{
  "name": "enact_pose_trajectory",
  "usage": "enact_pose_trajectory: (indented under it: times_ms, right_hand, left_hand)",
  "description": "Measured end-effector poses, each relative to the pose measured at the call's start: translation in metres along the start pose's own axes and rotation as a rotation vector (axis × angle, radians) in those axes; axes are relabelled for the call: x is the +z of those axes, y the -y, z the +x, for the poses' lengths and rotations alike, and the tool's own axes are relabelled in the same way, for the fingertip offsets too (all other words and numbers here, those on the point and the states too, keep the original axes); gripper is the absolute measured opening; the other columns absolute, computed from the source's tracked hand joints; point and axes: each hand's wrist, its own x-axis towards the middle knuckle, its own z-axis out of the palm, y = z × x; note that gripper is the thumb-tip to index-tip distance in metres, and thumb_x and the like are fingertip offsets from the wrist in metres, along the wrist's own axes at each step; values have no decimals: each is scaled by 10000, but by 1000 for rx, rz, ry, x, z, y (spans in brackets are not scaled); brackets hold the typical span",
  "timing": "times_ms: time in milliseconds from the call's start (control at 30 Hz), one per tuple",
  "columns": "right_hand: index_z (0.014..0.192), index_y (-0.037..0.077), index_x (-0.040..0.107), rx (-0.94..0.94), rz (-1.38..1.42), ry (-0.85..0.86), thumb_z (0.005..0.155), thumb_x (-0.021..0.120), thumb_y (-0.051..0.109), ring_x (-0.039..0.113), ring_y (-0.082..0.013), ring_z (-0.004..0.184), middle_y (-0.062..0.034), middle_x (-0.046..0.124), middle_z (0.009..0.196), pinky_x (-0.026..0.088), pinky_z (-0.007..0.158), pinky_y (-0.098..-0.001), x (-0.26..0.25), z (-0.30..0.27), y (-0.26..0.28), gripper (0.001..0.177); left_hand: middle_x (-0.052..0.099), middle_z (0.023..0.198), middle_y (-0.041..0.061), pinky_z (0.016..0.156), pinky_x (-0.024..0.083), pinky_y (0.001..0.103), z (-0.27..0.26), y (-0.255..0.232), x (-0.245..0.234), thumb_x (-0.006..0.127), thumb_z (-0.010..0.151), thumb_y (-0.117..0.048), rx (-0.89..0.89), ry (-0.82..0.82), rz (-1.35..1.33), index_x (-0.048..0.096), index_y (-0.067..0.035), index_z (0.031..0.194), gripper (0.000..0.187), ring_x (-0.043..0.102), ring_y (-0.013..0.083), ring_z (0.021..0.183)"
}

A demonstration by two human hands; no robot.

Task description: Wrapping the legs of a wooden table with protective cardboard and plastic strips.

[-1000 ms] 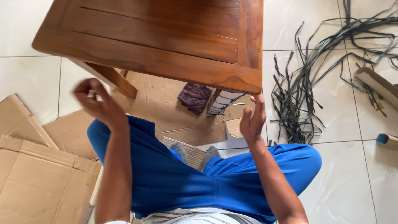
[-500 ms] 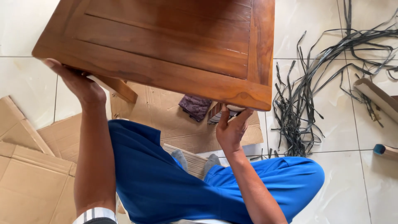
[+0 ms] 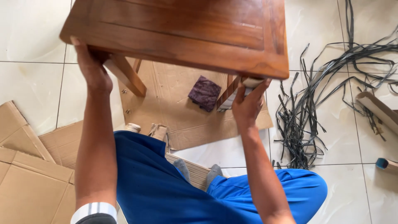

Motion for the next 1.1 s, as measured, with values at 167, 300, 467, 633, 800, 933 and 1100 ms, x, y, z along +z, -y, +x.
enact_pose_trajectory:
  times_ms: [167,300,467,633,800,933,1100]
  right_hand:
    - [1576,-30,-12,-68,-155,-10,1071,682,133,720,-463,1030,-372,571,1353,634,833,-540,18,65,-50,874]
    - [1595,61,-82,-59,-171,7,1086,697,137,752,-437,1017,-339,632,1333,658,805,-521,20,104,-91,934]
    - [1594,87,-159,-122,-242,53,1162,684,190,764,-435,1016,-367,559,1453,691,850,-500,16,134,-145,952]
    - [1613,73,-37,-92,-293,40,1180,698,183,792,-317,989,-216,738,1234,705,826,-403,3,158,-192,860]
    - [1608,92,87,-72,-318,106,1207,607,195,797,-344,983,-203,770,1223,694,809,-444,-23,177,-206,665]
    - [1583,133,245,-43,-254,153,1145,639,151,769,-370,980,-218,734,1281,645,801,-478,-41,187,-201,590]
    - [1587,172,228,162,0,269,1194,553,238,766,-154,789,-180,679,1333,649,660,-259,-54,184,-197,515]
  left_hand:
    - [563,1069,104,934,435,492,10,-2,48,429,967,-742,57,-20,143,568,-41,1234,763,527,306,1061]
    - [603,1037,85,954,456,462,2,11,72,496,971,-672,29,-73,129,595,-51,1197,668,563,258,1018]
    - [583,1272,217,988,433,548,-29,0,103,541,955,-689,-29,-83,195,531,-45,1353,757,532,393,1204]
    - [630,1151,110,951,449,459,-67,0,121,635,981,-538,-33,3,121,577,-71,1281,557,564,267,1079]
    - [590,1263,135,1150,421,575,-93,-5,142,687,974,-547,-11,102,73,539,-95,1350,607,558,331,1260]
    - [582,1358,142,1202,425,524,-111,-6,154,649,1041,-381,23,137,68,472,-70,1446,540,558,289,1306]
    - [589,1293,97,1170,445,451,-134,-15,166,647,1019,-175,-16,114,22,511,-52,1394,417,570,222,1233]
